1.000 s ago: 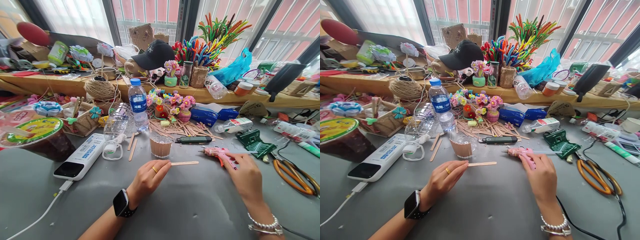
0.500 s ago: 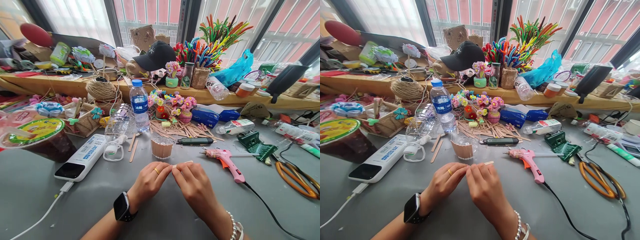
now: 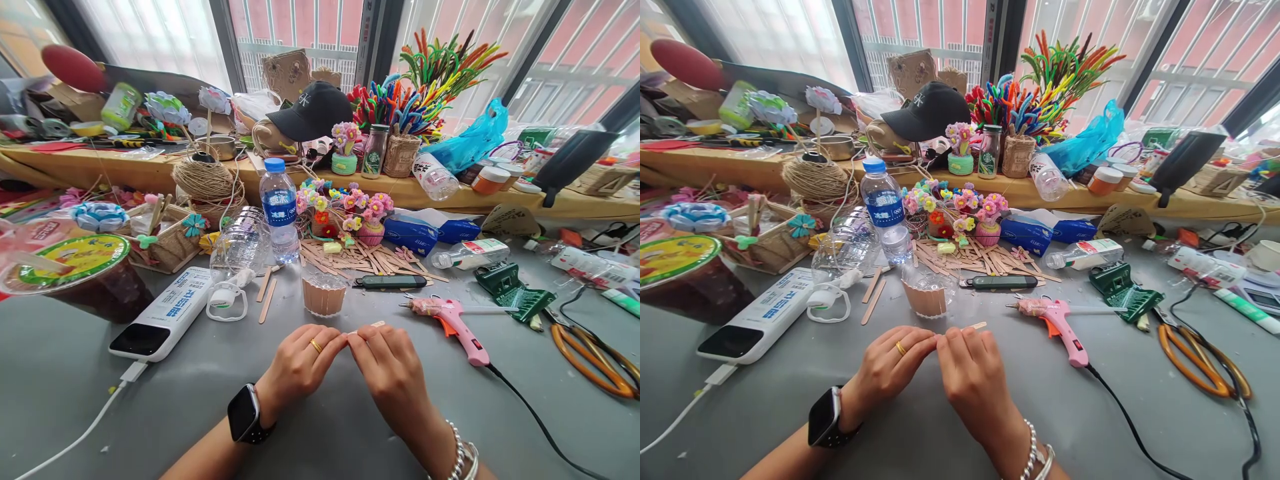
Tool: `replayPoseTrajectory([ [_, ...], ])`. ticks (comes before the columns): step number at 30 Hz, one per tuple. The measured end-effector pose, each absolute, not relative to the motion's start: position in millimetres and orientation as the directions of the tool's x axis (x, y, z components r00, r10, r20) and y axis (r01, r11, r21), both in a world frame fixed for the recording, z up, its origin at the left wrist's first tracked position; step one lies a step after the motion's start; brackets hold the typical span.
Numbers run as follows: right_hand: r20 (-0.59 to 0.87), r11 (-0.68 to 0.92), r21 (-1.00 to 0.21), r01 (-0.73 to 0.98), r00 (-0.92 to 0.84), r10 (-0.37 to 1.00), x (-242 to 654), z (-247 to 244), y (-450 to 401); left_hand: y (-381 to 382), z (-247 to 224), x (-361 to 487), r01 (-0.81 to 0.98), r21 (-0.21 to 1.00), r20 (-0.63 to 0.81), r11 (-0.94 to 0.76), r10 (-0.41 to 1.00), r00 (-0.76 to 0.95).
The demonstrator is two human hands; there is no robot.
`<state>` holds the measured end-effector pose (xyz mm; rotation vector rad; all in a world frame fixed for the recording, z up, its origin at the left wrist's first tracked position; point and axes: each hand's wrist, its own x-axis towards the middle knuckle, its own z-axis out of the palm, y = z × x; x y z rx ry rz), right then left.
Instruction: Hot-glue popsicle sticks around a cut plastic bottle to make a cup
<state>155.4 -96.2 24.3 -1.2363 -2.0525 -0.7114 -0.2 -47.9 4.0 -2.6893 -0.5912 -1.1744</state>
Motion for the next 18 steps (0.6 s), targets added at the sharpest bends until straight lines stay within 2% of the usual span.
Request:
replayPoseTrajectory([
  [10,0.774,0.445,0.055,0.894,-0.32,0.546,160.9,15.7,-98.7,-47.1,4.6,-1.1,0.385,0.028,0.757,-0.923,0.271,0.594],
  [18,0.78,0.462,0.05,0.885,-0.324,0.535,162.9,12.4,-101.2,-50.0,10.6,-1.6,0.389,-0.145,0.75,-0.91,0.155,0.642],
])
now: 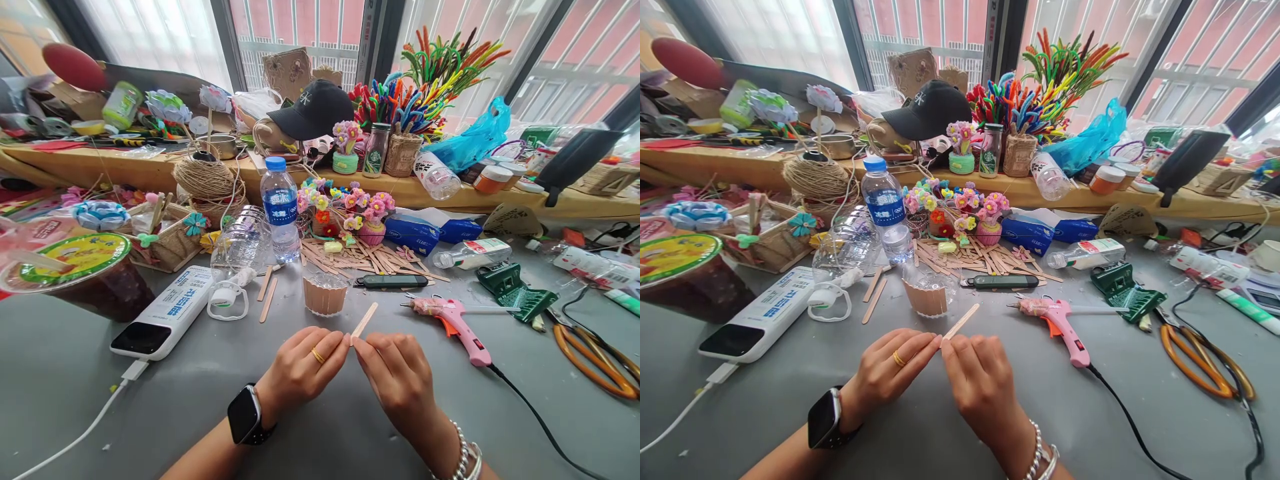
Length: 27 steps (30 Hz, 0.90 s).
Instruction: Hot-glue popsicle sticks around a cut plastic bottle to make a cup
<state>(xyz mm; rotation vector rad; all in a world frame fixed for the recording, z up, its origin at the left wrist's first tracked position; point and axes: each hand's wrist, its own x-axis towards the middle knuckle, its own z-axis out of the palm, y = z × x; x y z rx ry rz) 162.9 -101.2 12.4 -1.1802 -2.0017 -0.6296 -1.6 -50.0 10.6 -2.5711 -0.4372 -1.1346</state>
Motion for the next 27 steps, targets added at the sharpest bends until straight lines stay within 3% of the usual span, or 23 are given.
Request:
replayPoseTrajectory([
  [5,0.779,0.455,0.025,0.89,-0.302,0.549,164.9,13.9,-101.0,-49.4,10.1,-3.9,0.434,-0.033,0.785,-0.9,0.245,0.569],
  [9,0.811,0.407,-0.035,0.913,-0.212,0.545,173.6,19.4,-99.7,-36.1,6.1,-2.1,0.633,0.303,0.826,-0.712,0.527,0.198],
  [12,0.826,0.377,-0.118,0.919,-0.12,0.55,183.1,23.3,-97.0,-23.1,0.2,2.6,0.602,0.582,0.678,-0.547,0.735,0.012],
  [15,0.818,0.372,-0.217,0.903,-0.04,0.573,191.3,25.8,-94.2,-13.5,-7.0,8.8,0.519,0.735,0.486,-0.436,0.873,0.044],
  [20,0.78,0.381,-0.365,0.85,0.056,0.623,196.7,28.8,-92.8,-5.2,-8.6,18.3,0.459,0.85,0.243,-0.261,0.965,0.098],
  [27,0.722,0.356,-0.483,0.8,0.134,0.679,198.1,32.6,-92.2,0.5,-3.5,20.9,0.402,0.895,0.196,-0.194,0.98,0.036],
])
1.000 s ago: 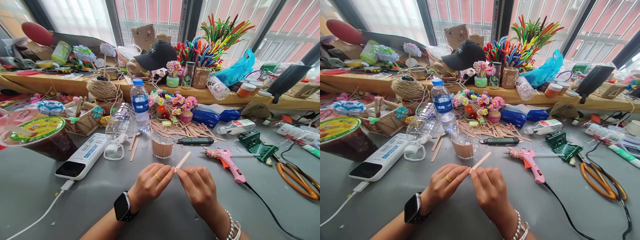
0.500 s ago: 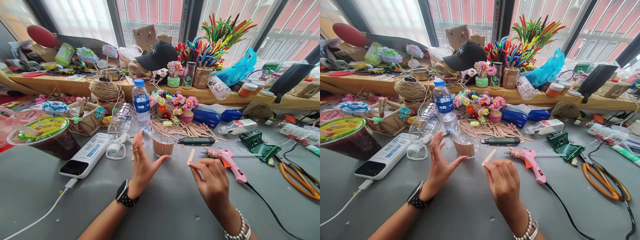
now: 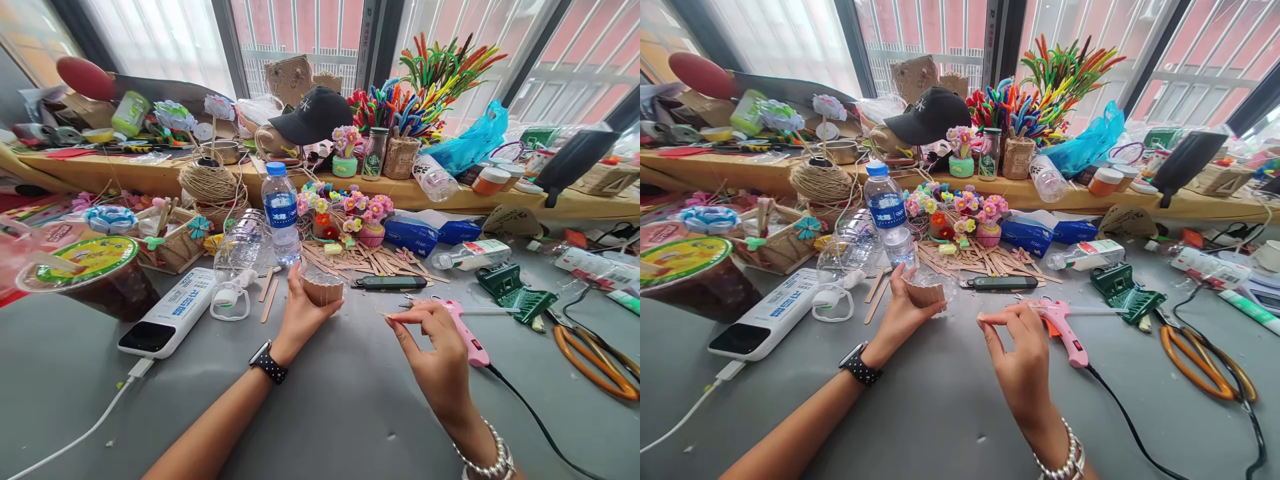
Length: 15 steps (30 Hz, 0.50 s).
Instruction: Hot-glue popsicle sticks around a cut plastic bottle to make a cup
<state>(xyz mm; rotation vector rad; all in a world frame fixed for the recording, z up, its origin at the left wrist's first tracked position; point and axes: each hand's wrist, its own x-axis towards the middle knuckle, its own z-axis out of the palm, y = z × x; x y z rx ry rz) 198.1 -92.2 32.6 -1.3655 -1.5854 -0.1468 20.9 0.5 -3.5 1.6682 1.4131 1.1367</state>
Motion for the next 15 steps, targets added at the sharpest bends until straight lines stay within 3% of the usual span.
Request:
replayPoseTrajectory([
  [4,0.626,0.298,-0.614,0.731,0.221,0.747,203.0,35.9,-92.9,-2.1,-2.4,17.0,0.253,0.962,0.093,-0.102,0.995,0.047],
  [8,0.392,0.145,-0.81,0.568,0.341,0.855,216.0,43.5,-94.6,-9.9,5.4,12.3,0.076,0.997,0.017,-0.029,0.988,0.156],
  [12,0.114,0.017,-0.949,0.314,0.295,0.949,230.1,57.7,-92.0,-17.1,19.1,7.1,0.095,0.995,-0.06,0.037,0.965,0.255],
  [15,-0.015,-0.034,-0.996,0.088,0.207,0.978,233.5,70.2,-84.8,-19.4,29.1,4.1,0.133,0.99,-0.093,0.05,0.939,0.332],
])
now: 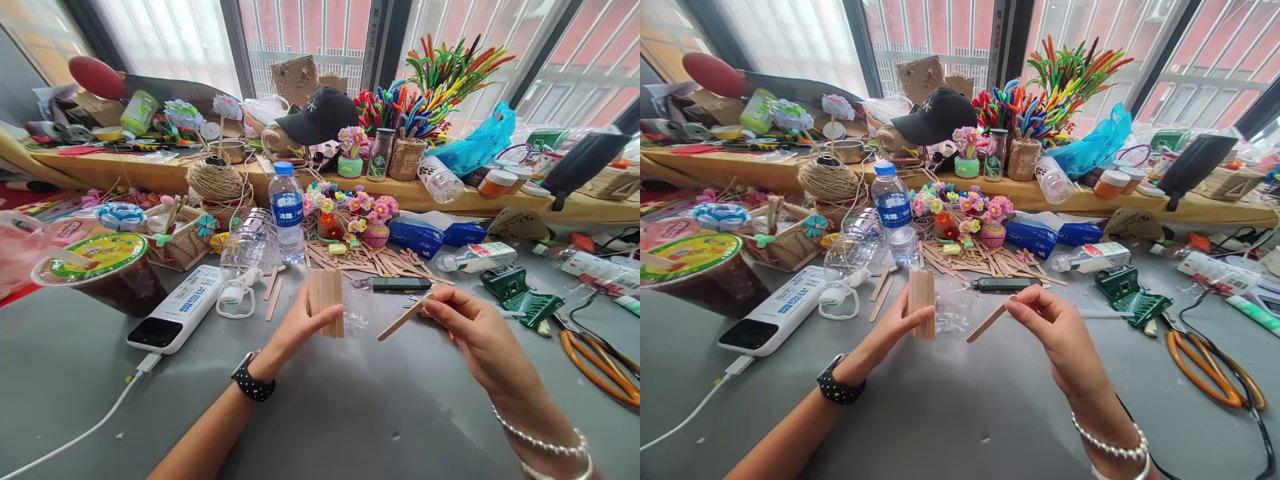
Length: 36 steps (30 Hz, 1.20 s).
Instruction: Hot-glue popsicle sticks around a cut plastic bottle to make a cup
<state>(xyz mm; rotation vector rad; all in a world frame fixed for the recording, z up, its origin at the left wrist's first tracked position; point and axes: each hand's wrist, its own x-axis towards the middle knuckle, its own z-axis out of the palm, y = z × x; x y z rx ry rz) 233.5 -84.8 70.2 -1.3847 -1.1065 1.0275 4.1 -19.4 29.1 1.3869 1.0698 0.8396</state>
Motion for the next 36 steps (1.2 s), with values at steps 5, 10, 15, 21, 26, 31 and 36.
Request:
replayPoseTrajectory([
  [5,-0.156,-0.147,-0.972,-0.185,0.036,0.987,223.3,81.0,-67.3,-20.1,39.2,2.4,0.217,0.972,-0.174,0.095,0.907,0.383],
  [10,-0.154,-0.19,-0.905,-0.38,-0.123,0.98,207.2,72.6,-55.4,-19.3,38.6,2.9,0.311,0.948,-0.189,0.072,0.911,0.366],
  [15,-0.209,-0.229,-0.878,-0.42,-0.094,0.973,198.7,65.8,-52.9,-19.7,34.6,5.5,0.27,0.962,-0.139,0.034,0.916,0.377],
  [21,-0.23,-0.224,-0.886,-0.407,-0.034,0.972,192.9,67.8,-50.1,-22.4,33.5,7.5,0.248,0.968,-0.07,-0.033,0.917,0.393],
  [26,-0.247,-0.224,-0.904,-0.364,0.018,0.969,192.0,67.8,-47.9,-26.8,34.7,9.8,0.259,0.962,-0.016,-0.084,0.932,0.362],
  [31,-0.249,-0.221,-0.918,-0.33,0.044,0.968,192.6,65.2,-47.3,-29.6,34.4,11.4,0.305,0.95,-0.035,-0.062,0.952,0.304],
  [36,-0.257,-0.225,-0.932,-0.284,0.081,0.963,189.9,64.9,-47.6,-29.7,35.6,12.4,0.281,0.953,0.012,-0.111,0.943,0.332],
])
